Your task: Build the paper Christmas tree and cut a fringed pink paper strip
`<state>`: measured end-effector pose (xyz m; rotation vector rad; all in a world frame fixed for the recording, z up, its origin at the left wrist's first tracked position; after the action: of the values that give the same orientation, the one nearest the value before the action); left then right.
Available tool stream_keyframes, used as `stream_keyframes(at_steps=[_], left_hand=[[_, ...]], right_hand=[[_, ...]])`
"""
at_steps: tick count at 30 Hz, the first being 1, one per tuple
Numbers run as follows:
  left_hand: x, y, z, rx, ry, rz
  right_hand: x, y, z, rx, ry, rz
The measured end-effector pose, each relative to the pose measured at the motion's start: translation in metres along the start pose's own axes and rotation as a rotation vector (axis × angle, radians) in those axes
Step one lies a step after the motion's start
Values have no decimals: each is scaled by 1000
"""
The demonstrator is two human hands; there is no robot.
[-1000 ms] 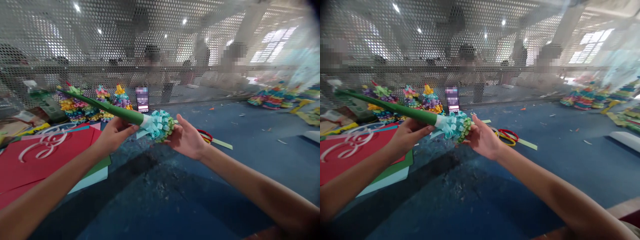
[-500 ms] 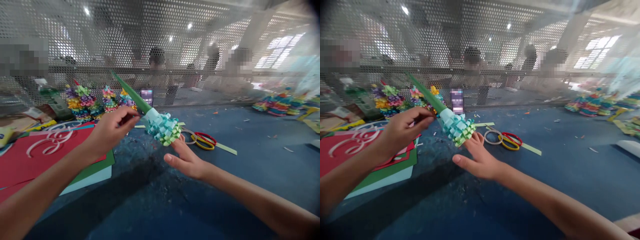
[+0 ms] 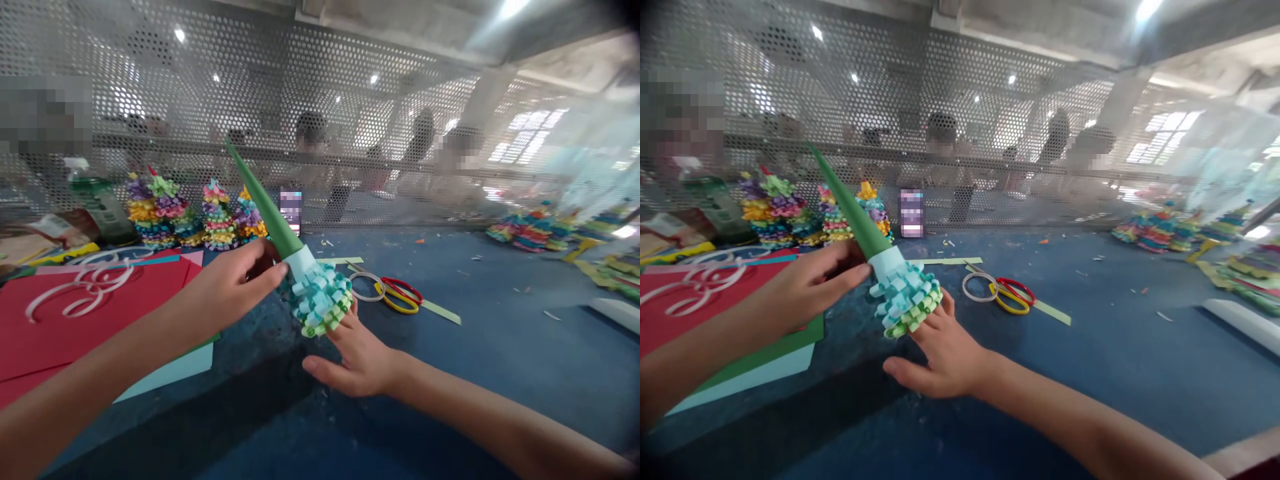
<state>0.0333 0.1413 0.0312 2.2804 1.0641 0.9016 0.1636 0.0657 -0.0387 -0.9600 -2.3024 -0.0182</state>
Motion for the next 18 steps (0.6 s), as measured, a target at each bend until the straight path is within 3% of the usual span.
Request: stream_keyframes(at_steps=[8,18], left_hand=[[-2,-3,5,-63,-41,-50],[1,-9,3,-128,-10,-91]], right_hand=[[-2,-7,2,-96,76,-104],[1,-5,4,-87,11,-3]])
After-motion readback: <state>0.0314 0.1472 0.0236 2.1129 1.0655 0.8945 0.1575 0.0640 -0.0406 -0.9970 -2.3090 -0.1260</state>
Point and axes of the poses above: each hand's wrist, its own x-axis towards the middle knuckle, its own z-axis out of the palm, y = z × x, the point moved 8 cm from there along x, towards the middle knuckle, and after that the axes turned 5 degrees about y, right-handed, at the moved point
